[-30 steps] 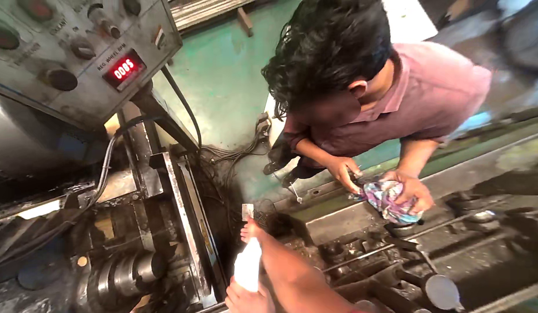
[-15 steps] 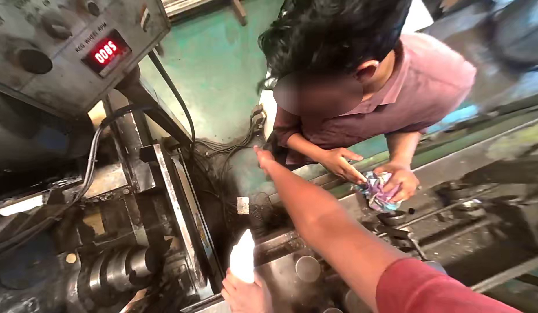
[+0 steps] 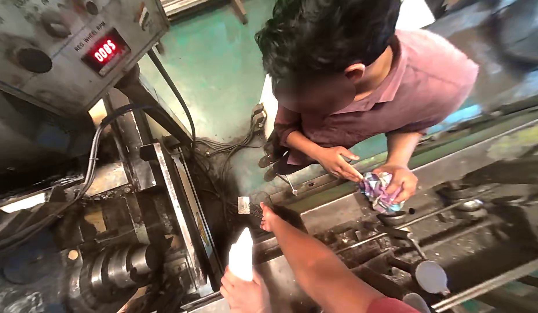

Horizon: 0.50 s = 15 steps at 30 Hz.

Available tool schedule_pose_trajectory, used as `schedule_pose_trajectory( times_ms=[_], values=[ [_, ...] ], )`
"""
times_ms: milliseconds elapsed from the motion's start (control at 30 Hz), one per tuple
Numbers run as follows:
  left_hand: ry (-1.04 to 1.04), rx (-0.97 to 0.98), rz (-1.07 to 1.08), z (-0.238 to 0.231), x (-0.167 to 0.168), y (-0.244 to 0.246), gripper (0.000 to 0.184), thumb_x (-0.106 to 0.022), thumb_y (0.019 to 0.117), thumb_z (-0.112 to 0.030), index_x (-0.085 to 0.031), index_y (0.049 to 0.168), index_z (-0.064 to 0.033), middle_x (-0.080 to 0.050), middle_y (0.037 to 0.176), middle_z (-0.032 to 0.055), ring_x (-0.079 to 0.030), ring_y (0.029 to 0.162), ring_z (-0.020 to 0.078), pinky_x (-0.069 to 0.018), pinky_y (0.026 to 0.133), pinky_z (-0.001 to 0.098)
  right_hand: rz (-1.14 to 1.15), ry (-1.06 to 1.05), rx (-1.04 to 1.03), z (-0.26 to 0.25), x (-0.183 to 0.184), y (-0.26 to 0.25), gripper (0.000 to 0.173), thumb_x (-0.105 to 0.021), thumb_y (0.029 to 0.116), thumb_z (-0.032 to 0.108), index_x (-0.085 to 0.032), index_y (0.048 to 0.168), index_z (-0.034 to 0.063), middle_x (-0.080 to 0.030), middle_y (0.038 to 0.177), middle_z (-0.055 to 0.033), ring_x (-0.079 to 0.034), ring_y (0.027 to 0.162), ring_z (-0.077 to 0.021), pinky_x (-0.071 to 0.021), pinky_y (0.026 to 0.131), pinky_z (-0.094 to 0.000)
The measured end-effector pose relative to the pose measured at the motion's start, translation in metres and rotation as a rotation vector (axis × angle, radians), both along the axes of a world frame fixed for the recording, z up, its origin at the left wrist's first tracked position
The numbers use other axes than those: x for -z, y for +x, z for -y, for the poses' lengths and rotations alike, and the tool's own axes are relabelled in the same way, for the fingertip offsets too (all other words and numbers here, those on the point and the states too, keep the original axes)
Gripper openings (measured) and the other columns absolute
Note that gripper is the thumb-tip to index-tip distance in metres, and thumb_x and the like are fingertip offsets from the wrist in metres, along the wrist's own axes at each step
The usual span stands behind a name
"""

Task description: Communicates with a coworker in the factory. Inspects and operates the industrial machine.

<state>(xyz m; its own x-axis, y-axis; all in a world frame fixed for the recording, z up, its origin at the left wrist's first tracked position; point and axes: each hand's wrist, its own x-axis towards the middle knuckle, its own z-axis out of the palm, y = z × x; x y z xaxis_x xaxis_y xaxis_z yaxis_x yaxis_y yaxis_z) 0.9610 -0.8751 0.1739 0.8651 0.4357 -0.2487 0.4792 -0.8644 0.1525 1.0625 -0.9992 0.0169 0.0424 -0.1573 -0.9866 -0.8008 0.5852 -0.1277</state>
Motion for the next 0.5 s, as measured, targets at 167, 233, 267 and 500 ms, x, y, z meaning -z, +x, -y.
schedule_pose_trajectory(
  times_ms=[167,233,267,500],
  values=[
    [0.005,-0.003,-0.016,0.000,-0.001,0.003,0.055,-0.072,0.0830,-0.024,-0.061,0.127,0.0060,-0.064,0.117,0.0294,-0.064,0.107,0.0504,-0.0534,0.073,0.0642,0.021,0.007,0.108,0.009,0.007,-0.003,0.072,-0.033,0.1093,0.053,-0.021,0.160,0.0045,-0.016,0.167,-0.0248,-0.019,0.154,-0.0393,-0.0222,0.120,-0.0578],
    [0.006,-0.003,0.003,0.001,0.000,0.003,0.054,-0.072,0.0824,-0.024,-0.061,0.126,0.0066,-0.064,0.116,0.0294,-0.064,0.106,0.0507,-0.0536,0.072,0.0635,0.022,0.009,0.125,0.011,0.007,-0.001,0.072,-0.034,0.1094,0.053,-0.020,0.160,0.0039,-0.016,0.167,-0.0244,-0.019,0.154,-0.0382,-0.0212,0.121,-0.0567],
    [0.007,0.003,0.011,0.000,0.000,0.003,0.054,-0.072,0.0824,-0.024,-0.061,0.126,0.0067,-0.065,0.115,0.0293,-0.065,0.106,0.0504,-0.0538,0.072,0.0630,0.027,0.007,0.116,0.012,0.007,-0.001,0.072,-0.034,0.1093,0.052,-0.020,0.160,0.0034,-0.017,0.167,-0.0245,-0.019,0.154,-0.0382,-0.0213,0.121,-0.0567],
    [0.013,0.018,0.027,0.002,0.002,0.002,0.052,-0.072,0.0824,-0.023,-0.062,0.124,0.0069,-0.065,0.114,0.0288,-0.065,0.104,0.0497,-0.0544,0.073,0.0615,0.011,-0.051,0.093,0.021,0.011,-0.008,0.072,-0.033,0.1095,0.053,-0.022,0.159,0.0022,-0.019,0.166,-0.0258,-0.022,0.153,-0.0387,-0.0244,0.119,-0.0571]
  ],
)
